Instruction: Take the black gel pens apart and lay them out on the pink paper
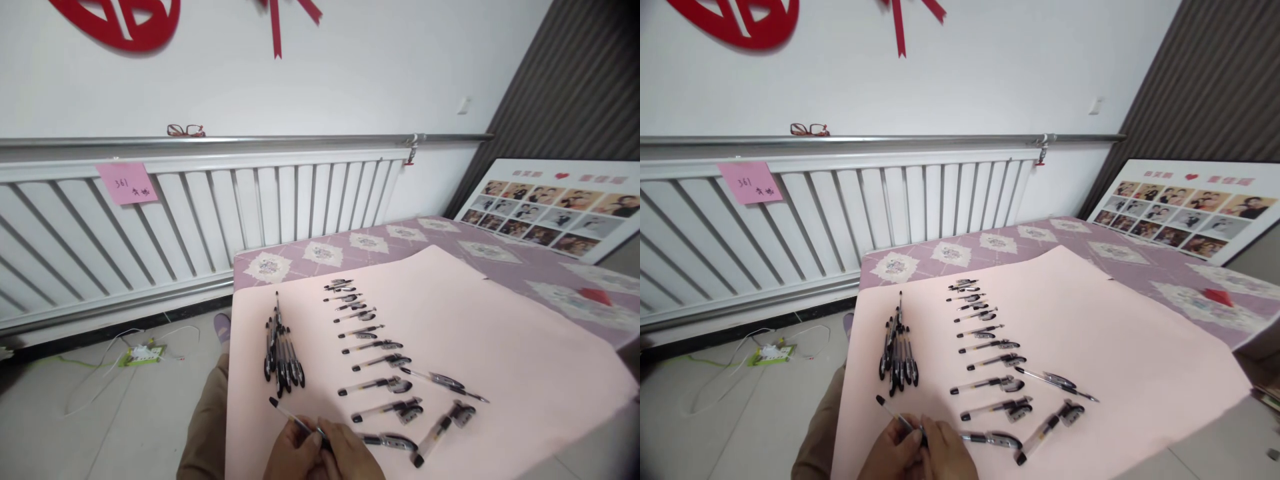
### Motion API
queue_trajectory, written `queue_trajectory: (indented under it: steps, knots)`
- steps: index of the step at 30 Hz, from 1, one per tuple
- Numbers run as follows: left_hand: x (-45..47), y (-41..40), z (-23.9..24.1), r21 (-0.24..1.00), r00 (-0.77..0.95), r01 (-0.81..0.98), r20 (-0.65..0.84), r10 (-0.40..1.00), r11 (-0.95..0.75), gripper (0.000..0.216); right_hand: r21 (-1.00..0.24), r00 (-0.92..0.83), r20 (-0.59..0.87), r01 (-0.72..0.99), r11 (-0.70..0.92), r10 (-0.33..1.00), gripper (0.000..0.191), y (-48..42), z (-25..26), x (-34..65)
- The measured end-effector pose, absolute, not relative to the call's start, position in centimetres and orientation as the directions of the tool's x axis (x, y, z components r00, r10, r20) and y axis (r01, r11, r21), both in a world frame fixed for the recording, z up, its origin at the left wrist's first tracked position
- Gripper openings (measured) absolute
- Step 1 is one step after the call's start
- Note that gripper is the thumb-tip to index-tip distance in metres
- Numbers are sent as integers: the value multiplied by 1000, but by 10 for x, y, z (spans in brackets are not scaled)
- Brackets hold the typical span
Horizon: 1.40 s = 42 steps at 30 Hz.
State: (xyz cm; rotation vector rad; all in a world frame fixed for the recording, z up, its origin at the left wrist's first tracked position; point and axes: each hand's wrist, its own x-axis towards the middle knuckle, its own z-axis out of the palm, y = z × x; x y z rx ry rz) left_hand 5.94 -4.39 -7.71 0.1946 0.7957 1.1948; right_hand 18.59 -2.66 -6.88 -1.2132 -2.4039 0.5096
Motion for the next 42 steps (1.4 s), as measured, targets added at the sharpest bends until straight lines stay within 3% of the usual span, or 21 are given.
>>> queue_trajectory:
  steps: [11,21,35,42]
  knots:
    - [61,-45,-75,557,208,-625,-557,804,548,46,-465,-525,101,726,506,845,43,-27,-61,196]
    - [63,-43,-79,567,201,-613,-562,802,550,50,-478,-527,14,743,468,850,46,-28,-53,197]
    - [68,-40,-78,589,183,-608,-548,816,532,51,-525,-517,94,701,483,851,44,-23,-61,202]
    - [67,-39,-86,631,132,-580,-552,824,516,54,-542,-537,11,706,457,843,42,-21,-50,198]
